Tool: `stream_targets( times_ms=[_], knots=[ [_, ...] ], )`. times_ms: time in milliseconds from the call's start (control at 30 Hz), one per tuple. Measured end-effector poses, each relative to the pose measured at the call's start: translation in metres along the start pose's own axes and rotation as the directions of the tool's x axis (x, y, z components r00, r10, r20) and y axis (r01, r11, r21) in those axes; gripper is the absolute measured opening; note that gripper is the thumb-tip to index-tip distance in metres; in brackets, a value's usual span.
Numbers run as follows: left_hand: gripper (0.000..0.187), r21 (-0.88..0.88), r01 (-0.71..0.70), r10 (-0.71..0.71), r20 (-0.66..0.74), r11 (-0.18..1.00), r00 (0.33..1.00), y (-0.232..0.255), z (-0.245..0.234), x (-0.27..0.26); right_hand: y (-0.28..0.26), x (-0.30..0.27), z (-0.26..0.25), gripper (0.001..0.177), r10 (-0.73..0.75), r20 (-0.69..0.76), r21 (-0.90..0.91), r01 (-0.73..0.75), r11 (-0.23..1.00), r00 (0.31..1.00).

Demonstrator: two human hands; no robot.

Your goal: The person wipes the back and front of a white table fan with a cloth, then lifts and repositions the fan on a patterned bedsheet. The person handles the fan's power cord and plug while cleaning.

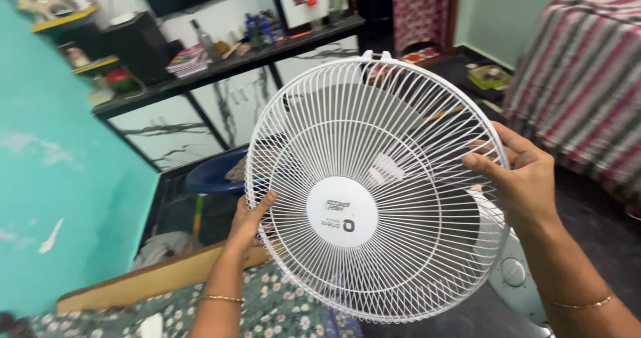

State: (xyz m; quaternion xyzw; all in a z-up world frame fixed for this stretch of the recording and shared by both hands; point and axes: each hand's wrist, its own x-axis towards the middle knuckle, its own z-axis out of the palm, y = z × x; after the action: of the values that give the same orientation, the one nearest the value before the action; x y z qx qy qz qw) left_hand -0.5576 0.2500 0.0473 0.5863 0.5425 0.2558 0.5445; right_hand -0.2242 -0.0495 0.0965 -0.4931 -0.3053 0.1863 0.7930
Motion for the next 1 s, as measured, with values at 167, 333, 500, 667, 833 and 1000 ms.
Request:
stream_targets(
  times_ms=[167, 333, 500, 667, 833, 1000],
  knots=[
    [0.085, -0.052, -0.071, 0.069, -0.048, 0.996, 0.996, 0.001, -0.057, 0.017, 0.046, 0.023, 0.039, 0.068, 0.037, 0.056, 0.004, -0.037, 0.999, 0.998],
    [0.061, -0.152, -0.265, 0.238, -0.172, 0.952, 0.956, 0.009, -0.102, 0.028, 0.118, 0.04, 0.083, 0.069, 0.14, 0.068, 0.079, -0.145, 0.986, 0.988],
    [0.044, -0.061, -0.304, 0.273, -0.301, 0.951, 0.914, 0.035, -0.125, 0.038, 0.214, 0.048, 0.125, 0.068, 0.19, 0.119, 0.058, -0.198, 0.978, 0.974],
    [0.08, 0.33, -0.152, 0.3, -0.46, 0.932, 0.836, 0.036, -0.142, 0.061, 0.324, 0.043, 0.157, 0.079, 0.313, 0.179, 0.0, -0.318, 0.948, 0.933],
    [0.135, 0.531, 0.153, 0.261, -0.622, 0.833, 0.738, 0.02, -0.149, 0.101, 0.419, 0.036, 0.181, 0.077, 0.406, 0.25, 0.001, -0.419, 0.908, 0.879],
    [0.136, 0.561, 0.247, 0.22, -0.636, 0.79, 0.74, 0.006, -0.169, 0.121, 0.471, 0.01, 0.2, 0.076, 0.474, 0.297, 0.049, -0.509, 0.859, 0.829]
  ],
)
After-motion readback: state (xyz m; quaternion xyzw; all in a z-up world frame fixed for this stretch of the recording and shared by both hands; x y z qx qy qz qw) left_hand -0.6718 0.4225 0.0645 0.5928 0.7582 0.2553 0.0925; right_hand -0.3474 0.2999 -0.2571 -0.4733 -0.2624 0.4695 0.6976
